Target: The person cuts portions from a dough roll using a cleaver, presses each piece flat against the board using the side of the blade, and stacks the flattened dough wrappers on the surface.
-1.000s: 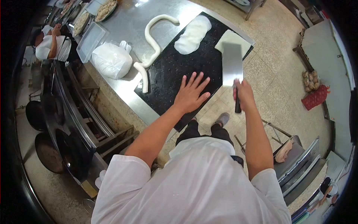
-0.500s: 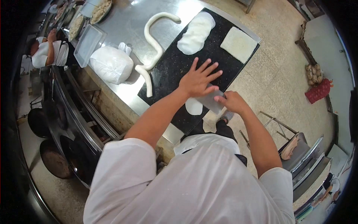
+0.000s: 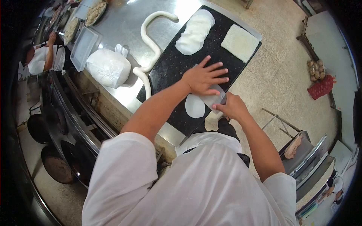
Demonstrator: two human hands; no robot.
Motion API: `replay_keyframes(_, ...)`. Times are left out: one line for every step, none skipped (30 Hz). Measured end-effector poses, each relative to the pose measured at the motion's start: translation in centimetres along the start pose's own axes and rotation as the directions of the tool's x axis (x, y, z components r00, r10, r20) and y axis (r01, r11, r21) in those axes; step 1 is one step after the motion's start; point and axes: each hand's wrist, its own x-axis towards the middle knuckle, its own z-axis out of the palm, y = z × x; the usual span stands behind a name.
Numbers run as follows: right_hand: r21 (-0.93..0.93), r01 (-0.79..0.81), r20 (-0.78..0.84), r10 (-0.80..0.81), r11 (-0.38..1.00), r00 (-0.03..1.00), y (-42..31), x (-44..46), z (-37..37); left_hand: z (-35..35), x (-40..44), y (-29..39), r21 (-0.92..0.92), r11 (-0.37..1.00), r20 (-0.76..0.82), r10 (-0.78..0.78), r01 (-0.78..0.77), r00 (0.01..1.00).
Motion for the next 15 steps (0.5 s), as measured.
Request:
replay_keyframes(-0.011, -0.002, -0.028, 0.002, 1.0, 1.0, -0.1, 0.0, 0.5, 0.1, -0.4, 0.3, 0.011, 1.0, -0.004, 0.0, 0.0, 1.0)
replay_keyframes(-0.022, -0.011, -0.05, 0.01, 1.0, 0.999, 0.0, 0.0, 0.9, 0.5, -0.9, 1.2, -0.003, 1.0, -0.017, -0.031, 0.031, 0.999)
replay_keyframes(-0.031, -0.011, -0.042, 0.009, 0.999, 0.999, 0.8, -1.0, 1.7, 0.9, -1.6, 2.4, -0.024, 0.997, -0.032, -0.071, 0.07, 0.997)
replay_keyframes(0.02, 0.01, 0.07, -0.011, 1.0, 0.997, 1.9, -3.3, 3.2, 1.2, -3.2, 4.9, -0.066, 0.993, 0.028, -0.095, 0.097, 0.995)
replay_keyframes(0.076, 0.019, 0.18, -0.032, 0.997, 0.983, 2.8, -5.3, 4.5, 1.6, -5.1, 7.7, -0.06, 0.993, 0.058, -0.094, 0.098, 0.994)
replay_keyframes(0.066, 0.018, 0.193, -0.03, 0.998, 0.981, 3.5, -6.3, 5.4, 1.9, -5.3, 9.7, -0.138, 0.988, 0.068, -0.059, 0.069, 0.996)
replay_keyframes(0.053, 0.026, 0.083, -0.03, 0.998, 0.996, 4.0, -6.8, 6.4, 2.3, -4.8, 10.3, -0.213, 0.977, 0.073, -0.016, 0.032, 0.997)
replay_keyframes(0.044, 0.019, -0.018, -0.018, 0.999, 1.0, 4.5, -7.5, 7.0, 2.5, -3.8, 9.8, -0.235, 0.971, 0.072, -0.018, 0.034, 0.997)
replay_keyframes(0.045, -0.003, 0.001, 0.003, 0.999, 1.0, 4.3, -7.4, 6.1, 2.2, -2.7, 9.2, -0.152, 0.988, 0.039, -0.022, 0.027, 0.999)
replay_keyframes(0.003, -0.052, 0.033, 0.052, 0.999, 0.998, 3.5, -6.0, 4.0, 2.1, -1.9, 8.3, -0.054, 0.998, 0.006, -0.013, 0.013, 1.0)
replay_keyframes(-0.037, -0.096, 0.056, 0.098, 0.995, 0.994, 2.8, -4.7, 2.4, 2.1, -1.6, 7.9, -0.06, 0.998, 0.011, 0.0, 0.0, 1.0)
replay_keyframes(-0.032, -0.094, 0.042, 0.096, 0.995, 0.995, 2.5, -3.7, 1.4, 1.8, -1.1, 7.1, -0.029, 0.999, -0.009, -0.044, 0.044, 0.999)
replay_keyframes(-0.076, -0.049, 0.034, 0.051, 0.996, 0.998, 2.2, -2.3, 0.2, 1.3, -0.7, 5.8, 0.016, 0.996, -0.037, -0.09, 0.091, 0.995)
replay_keyframes(-0.123, -0.008, 0.032, 0.012, 0.992, 0.999, 1.9, -1.5, -0.6, 0.8, -0.2, 4.2, 0.035, 0.996, -0.045, -0.084, 0.086, 0.995)
replay_keyframes(-0.126, -0.003, 0.021, 0.006, 0.992, 1.0, 1.1, -1.0, -1.3, 0.8, 0.3, 2.7, 0.024, 0.993, -0.066, -0.111, 0.113, 0.992)
